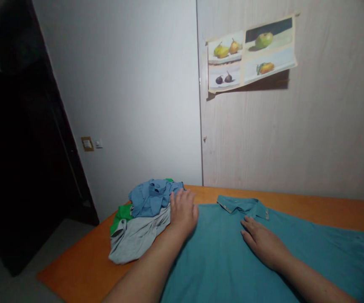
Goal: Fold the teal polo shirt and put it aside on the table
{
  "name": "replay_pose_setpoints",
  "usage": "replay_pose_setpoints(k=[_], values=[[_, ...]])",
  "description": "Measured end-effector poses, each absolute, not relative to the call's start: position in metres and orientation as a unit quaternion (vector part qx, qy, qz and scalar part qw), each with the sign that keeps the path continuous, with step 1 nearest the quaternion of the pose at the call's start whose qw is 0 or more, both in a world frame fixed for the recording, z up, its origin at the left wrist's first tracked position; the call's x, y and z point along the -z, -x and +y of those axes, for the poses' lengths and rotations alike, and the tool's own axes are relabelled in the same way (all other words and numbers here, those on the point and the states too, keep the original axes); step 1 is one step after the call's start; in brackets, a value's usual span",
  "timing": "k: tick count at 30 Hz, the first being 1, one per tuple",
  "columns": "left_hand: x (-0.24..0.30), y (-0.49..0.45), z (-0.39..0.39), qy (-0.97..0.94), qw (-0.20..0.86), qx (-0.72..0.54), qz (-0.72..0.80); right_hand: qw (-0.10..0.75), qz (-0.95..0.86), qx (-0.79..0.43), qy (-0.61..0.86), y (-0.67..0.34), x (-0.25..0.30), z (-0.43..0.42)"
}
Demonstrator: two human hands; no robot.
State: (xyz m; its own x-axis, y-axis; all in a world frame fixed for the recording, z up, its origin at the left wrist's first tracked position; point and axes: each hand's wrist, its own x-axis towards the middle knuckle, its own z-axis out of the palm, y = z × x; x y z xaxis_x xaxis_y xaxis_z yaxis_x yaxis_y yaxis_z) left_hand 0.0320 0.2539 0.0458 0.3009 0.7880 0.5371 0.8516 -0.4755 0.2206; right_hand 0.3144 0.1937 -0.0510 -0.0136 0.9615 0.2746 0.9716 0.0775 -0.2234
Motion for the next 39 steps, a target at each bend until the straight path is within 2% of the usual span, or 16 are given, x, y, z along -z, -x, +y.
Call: replay_pose_setpoints(k=[3,8,10,17,21,25,28,30,33,39], values=[[-0.053,0.020,0.250,0.686,0.146,0.286,-0.653,0.185,-0.711,0.014,0.678,-0.315,0.052,0.194],[-0.033,0.085,0.261,0.637,0.103,0.219,-0.732,0.205,-0.700,0.010,0.684,-0.314,0.053,0.195],[-0.020,0.103,0.270,0.654,0.078,0.213,-0.722,0.215,-0.696,0.006,0.685,-0.314,0.053,0.194],[0.001,0.158,0.306,0.750,0.105,0.229,-0.612,0.204,-0.692,0.009,0.693,-0.310,0.046,0.189],[-0.010,0.172,0.314,0.778,0.100,0.191,-0.591,0.195,-0.696,0.009,0.691,-0.308,0.041,0.187],[-0.032,0.154,0.295,0.731,0.127,0.150,-0.653,0.198,-0.698,0.009,0.688,-0.308,0.039,0.186],[-0.043,0.119,0.267,0.734,0.198,0.222,-0.611,0.193,-0.700,0.012,0.688,-0.308,0.039,0.185],[-0.043,0.091,0.252,0.772,0.134,0.244,-0.572,0.189,-0.700,0.010,0.689,-0.309,0.039,0.185],[-0.031,0.055,0.246,0.776,-0.050,0.225,-0.587,0.183,-0.702,0.007,0.688,-0.309,0.038,0.185],[-0.008,0.020,0.260,0.743,-0.146,0.214,-0.617,0.169,-0.701,0.001,0.692,-0.309,0.036,0.179]])
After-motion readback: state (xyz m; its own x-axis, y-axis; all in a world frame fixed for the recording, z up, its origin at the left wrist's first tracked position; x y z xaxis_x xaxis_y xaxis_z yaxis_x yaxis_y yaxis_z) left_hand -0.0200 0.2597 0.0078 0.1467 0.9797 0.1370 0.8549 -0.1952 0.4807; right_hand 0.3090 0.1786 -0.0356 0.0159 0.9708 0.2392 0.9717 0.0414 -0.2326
